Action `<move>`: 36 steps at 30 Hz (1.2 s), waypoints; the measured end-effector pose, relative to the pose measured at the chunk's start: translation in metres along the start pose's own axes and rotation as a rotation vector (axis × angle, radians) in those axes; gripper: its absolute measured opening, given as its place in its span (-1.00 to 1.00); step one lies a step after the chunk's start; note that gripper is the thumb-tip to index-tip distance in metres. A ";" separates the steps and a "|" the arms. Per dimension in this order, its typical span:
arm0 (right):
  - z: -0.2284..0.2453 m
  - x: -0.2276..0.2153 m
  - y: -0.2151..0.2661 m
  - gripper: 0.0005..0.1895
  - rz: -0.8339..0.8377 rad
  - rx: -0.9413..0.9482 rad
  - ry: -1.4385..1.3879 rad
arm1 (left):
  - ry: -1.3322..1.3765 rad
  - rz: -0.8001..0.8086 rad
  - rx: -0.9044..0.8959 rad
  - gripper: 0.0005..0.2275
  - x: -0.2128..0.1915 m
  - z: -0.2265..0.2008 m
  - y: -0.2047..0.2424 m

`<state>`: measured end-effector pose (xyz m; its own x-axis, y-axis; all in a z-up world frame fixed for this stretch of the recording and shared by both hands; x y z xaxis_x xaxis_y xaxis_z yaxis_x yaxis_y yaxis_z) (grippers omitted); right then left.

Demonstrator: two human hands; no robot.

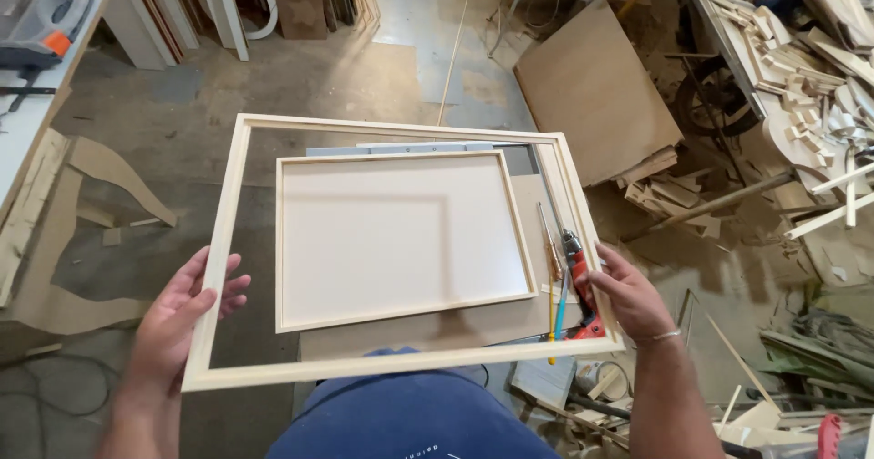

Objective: Measuring, marking, and drilling a wooden frame for assembly in a workshop.

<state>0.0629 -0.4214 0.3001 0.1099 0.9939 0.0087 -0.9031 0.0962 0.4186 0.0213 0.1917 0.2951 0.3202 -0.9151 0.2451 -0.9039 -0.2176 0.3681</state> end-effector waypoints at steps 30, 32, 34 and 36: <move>-0.213 0.017 -0.095 -0.45 -0.401 0.058 0.933 | -0.964 -0.367 -0.246 -0.56 -0.073 0.243 -0.077; -0.216 0.017 -0.098 -0.48 -0.413 0.055 0.948 | -1.012 -0.384 -0.229 -0.54 -0.075 0.246 -0.079; -0.221 0.016 -0.103 -0.47 -0.421 0.050 0.955 | -1.009 -0.401 -0.227 -0.55 -0.071 0.242 -0.080; -0.220 0.017 -0.104 -0.46 -0.429 0.044 0.963 | -1.004 -0.419 -0.224 -0.55 -0.071 0.242 -0.083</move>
<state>0.0674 -0.4028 0.0569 0.0231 0.5019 -0.8646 -0.8487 0.4669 0.2483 0.0051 0.1926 0.0303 0.1209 -0.6648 -0.7371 -0.6738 -0.6003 0.4309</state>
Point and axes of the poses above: each hand's wrist, its own y-axis away from the middle knuckle, its own x-axis out of the palm, z = x × y, the point moved 2 cm from there along -y, towards the middle knuckle, and after that the axes turned 6 degrees about -z, right-handed, at the moved point
